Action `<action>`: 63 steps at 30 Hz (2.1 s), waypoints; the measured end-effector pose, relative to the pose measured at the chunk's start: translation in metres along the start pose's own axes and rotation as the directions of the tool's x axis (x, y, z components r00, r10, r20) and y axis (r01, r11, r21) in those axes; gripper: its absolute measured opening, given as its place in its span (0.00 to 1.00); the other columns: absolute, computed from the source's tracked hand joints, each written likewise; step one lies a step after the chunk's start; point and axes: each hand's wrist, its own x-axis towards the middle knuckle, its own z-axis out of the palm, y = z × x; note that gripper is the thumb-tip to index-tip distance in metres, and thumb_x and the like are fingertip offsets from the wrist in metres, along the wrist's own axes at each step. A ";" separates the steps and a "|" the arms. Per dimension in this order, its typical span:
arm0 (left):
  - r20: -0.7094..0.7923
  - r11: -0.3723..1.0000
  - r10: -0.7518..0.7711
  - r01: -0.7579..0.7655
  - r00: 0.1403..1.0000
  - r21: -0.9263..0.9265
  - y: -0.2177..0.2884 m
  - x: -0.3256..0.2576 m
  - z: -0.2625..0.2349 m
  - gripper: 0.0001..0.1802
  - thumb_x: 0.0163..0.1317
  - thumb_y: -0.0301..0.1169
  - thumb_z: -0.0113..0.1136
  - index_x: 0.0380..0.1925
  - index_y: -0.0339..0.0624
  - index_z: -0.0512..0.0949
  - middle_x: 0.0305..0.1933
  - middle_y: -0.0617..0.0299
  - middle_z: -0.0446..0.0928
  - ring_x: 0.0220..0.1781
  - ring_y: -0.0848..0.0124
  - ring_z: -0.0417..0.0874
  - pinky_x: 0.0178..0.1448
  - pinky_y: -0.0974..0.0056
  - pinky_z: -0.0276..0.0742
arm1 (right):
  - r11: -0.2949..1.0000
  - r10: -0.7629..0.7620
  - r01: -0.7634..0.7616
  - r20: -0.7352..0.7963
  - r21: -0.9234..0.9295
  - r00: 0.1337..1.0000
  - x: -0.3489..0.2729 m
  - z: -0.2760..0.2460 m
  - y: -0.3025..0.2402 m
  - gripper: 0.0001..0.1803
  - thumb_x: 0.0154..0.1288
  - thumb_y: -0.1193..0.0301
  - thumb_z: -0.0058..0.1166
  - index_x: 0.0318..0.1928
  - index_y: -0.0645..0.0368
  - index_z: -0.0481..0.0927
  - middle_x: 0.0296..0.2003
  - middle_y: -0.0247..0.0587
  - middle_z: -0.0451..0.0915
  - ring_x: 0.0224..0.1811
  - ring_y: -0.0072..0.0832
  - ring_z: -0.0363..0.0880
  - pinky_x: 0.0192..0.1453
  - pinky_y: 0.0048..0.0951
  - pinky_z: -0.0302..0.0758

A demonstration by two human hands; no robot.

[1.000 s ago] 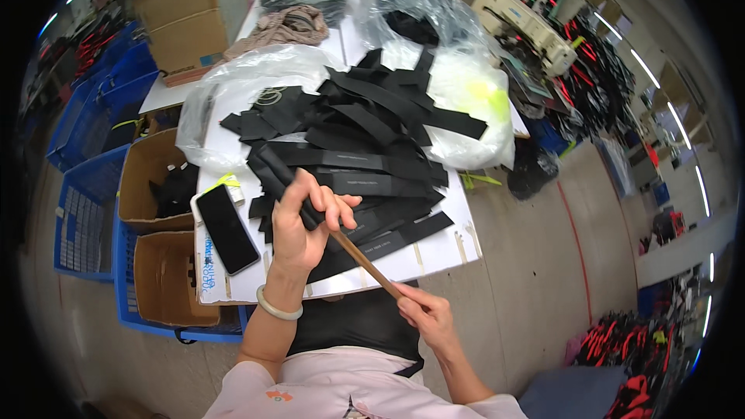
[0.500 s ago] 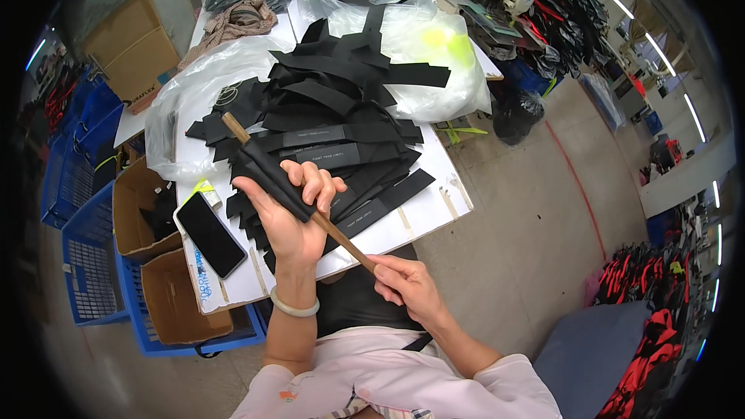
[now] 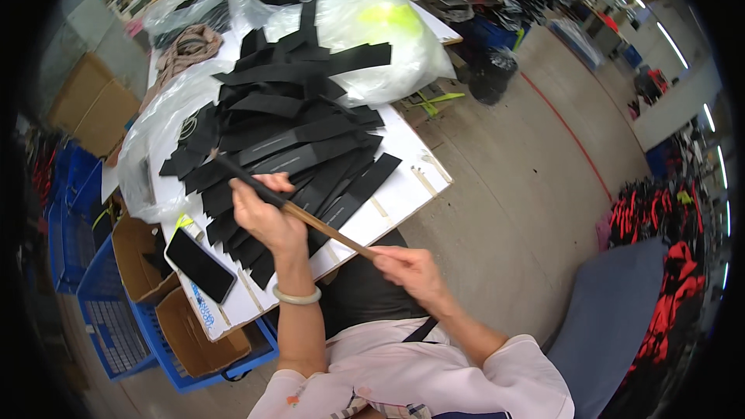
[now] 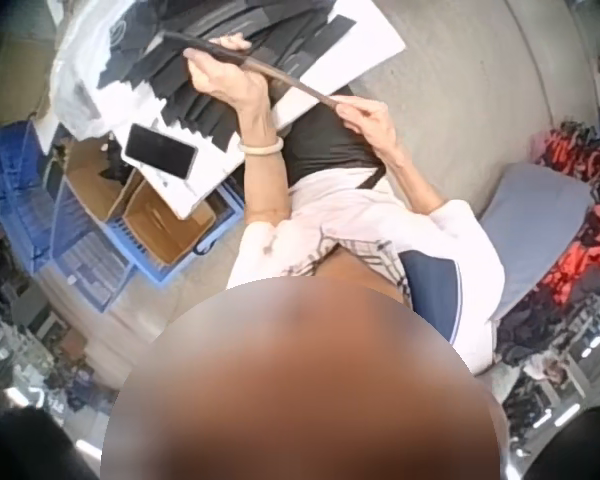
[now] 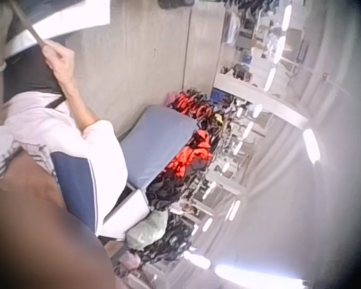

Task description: Turning black fabric straps inside out using a wooden stick as a guide.

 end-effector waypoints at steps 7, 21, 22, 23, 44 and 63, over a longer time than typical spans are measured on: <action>0.174 0.731 -0.493 0.515 0.852 -0.448 0.021 0.040 -0.020 0.16 0.70 0.36 0.39 0.24 0.41 0.64 0.18 0.65 0.59 0.19 0.72 0.61 0.36 0.64 0.69 | 0.895 -0.190 -0.058 -0.496 -0.442 0.847 -0.051 -0.139 0.017 0.15 0.64 0.68 0.54 0.50 0.59 0.81 0.20 0.29 0.75 0.19 0.14 0.66 0.23 0.20 0.64; 0.822 -0.136 -0.536 0.941 0.193 -0.310 0.007 -0.067 -0.028 0.08 0.62 0.28 0.38 0.24 0.48 0.65 0.12 0.61 0.63 0.11 0.66 0.66 0.34 0.61 0.66 | 0.353 -0.773 0.426 -0.002 -0.833 0.635 0.099 -0.059 -0.036 0.16 0.54 0.68 0.63 0.43 0.59 0.83 0.32 0.39 0.77 0.38 0.34 0.75 0.45 0.34 0.71; 0.814 -0.141 -0.548 0.938 0.192 -0.316 0.008 -0.070 -0.029 0.08 0.62 0.28 0.38 0.24 0.48 0.65 0.12 0.61 0.63 0.11 0.66 0.66 0.34 0.61 0.66 | 0.666 -0.607 0.533 0.037 -0.522 0.794 0.090 -0.039 -0.056 0.17 0.59 0.69 0.59 0.48 0.60 0.81 0.40 0.40 0.80 0.44 0.26 0.75 0.50 0.28 0.70; 0.824 -0.151 -0.540 0.944 0.169 -0.292 0.011 -0.070 -0.030 0.08 0.62 0.29 0.39 0.24 0.48 0.65 0.12 0.61 0.63 0.11 0.66 0.65 0.34 0.62 0.65 | 0.905 -0.364 0.388 0.153 -0.175 0.919 0.081 -0.020 -0.074 0.19 0.58 0.70 0.59 0.51 0.62 0.79 0.42 0.39 0.80 0.47 0.23 0.74 0.52 0.28 0.70; 0.567 0.681 -0.654 0.717 0.501 0.152 0.059 -0.012 -0.083 0.21 0.70 0.33 0.45 0.49 0.20 0.68 0.38 0.39 0.80 0.38 0.55 0.85 0.49 0.59 0.78 | 0.706 -0.334 0.662 0.706 -0.252 0.624 0.141 0.112 -0.110 0.08 0.55 0.75 0.62 0.36 0.64 0.82 0.28 0.33 0.80 0.27 0.17 0.75 0.31 0.18 0.70; 0.331 0.959 -0.284 0.271 0.900 0.087 0.081 0.000 -0.082 0.15 0.66 0.27 0.49 0.47 0.25 0.74 0.59 0.40 0.69 0.56 0.51 0.77 0.62 0.53 0.72 | 0.199 -0.835 0.853 0.372 -0.483 0.406 0.292 0.138 -0.215 0.08 0.51 0.72 0.63 0.32 0.62 0.81 0.27 0.43 0.76 0.28 0.38 0.75 0.34 0.32 0.72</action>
